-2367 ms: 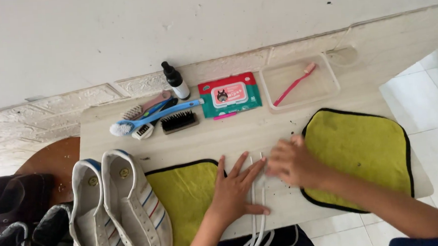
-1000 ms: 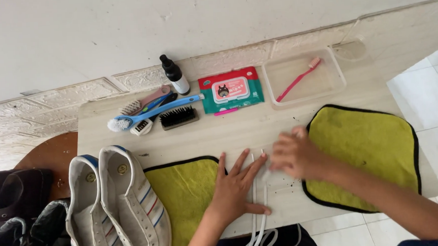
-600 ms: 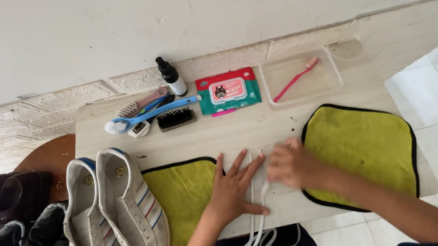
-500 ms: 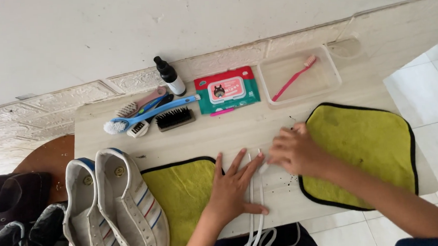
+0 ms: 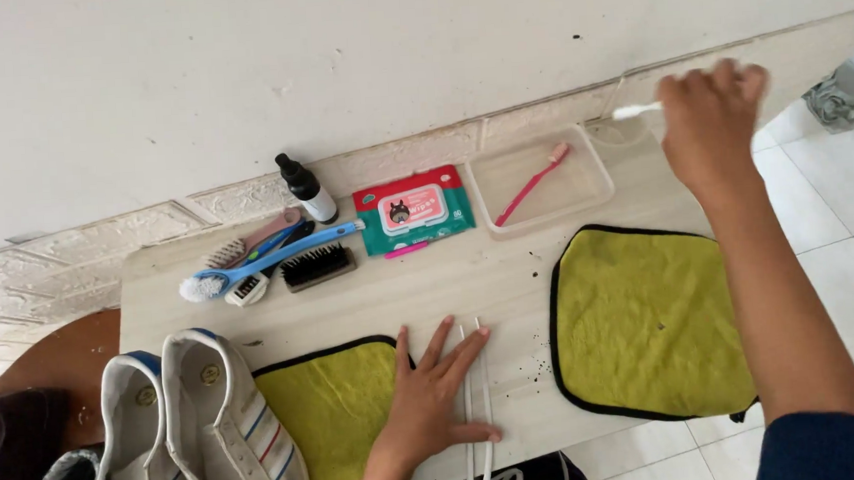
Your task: Scrubbing white shoe laces with a toothbrush and cleaning solution on a table to remove dirt and stains.
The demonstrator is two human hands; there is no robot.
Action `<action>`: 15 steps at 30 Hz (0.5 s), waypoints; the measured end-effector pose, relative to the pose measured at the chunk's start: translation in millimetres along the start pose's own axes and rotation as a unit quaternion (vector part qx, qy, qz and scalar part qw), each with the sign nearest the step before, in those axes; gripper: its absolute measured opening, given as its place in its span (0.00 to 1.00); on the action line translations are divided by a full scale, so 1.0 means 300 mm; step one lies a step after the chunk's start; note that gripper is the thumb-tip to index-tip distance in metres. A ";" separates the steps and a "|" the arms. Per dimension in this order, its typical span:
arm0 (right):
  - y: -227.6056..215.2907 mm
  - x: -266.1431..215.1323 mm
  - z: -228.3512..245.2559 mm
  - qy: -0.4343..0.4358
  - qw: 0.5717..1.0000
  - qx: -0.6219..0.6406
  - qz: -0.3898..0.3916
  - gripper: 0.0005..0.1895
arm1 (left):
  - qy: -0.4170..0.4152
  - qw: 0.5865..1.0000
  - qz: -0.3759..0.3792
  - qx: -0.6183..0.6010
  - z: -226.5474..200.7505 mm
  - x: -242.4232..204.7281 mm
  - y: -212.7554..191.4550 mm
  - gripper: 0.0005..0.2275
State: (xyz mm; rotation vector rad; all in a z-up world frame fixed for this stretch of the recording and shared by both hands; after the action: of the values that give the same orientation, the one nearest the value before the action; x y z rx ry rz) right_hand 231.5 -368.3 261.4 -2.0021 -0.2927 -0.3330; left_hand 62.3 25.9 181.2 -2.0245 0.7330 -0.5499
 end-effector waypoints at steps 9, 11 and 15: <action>0.159 0.113 0.058 -0.142 0.988 -0.028 0.051 0.20 | 0.041 0.996 -0.076 0.000 0.002 -0.012 -0.010 0.40; 0.097 0.053 0.032 -0.111 0.992 -0.052 0.000 0.20 | 0.030 0.996 -0.077 0.013 0.003 -0.019 0.009 0.41; 0.093 -0.062 -0.046 -0.025 0.972 0.001 -0.235 0.07 | 0.017 0.995 -0.094 0.040 0.002 -0.011 0.012 0.47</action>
State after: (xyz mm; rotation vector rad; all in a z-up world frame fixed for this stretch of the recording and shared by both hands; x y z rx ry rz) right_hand 222.5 -393.8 237.4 -1.9247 -0.8028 -0.5779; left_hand 59.3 27.1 177.5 -2.0258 0.5348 -0.7113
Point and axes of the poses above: each hand's wrist, its own x-axis towards the middle knuckle, its own y-axis out of the palm, z = x × y, the point moved 1 cm from there along x, towards the middle knuckle, and after that the axes turned 2 degrees about -z, right-handed, at the moved point
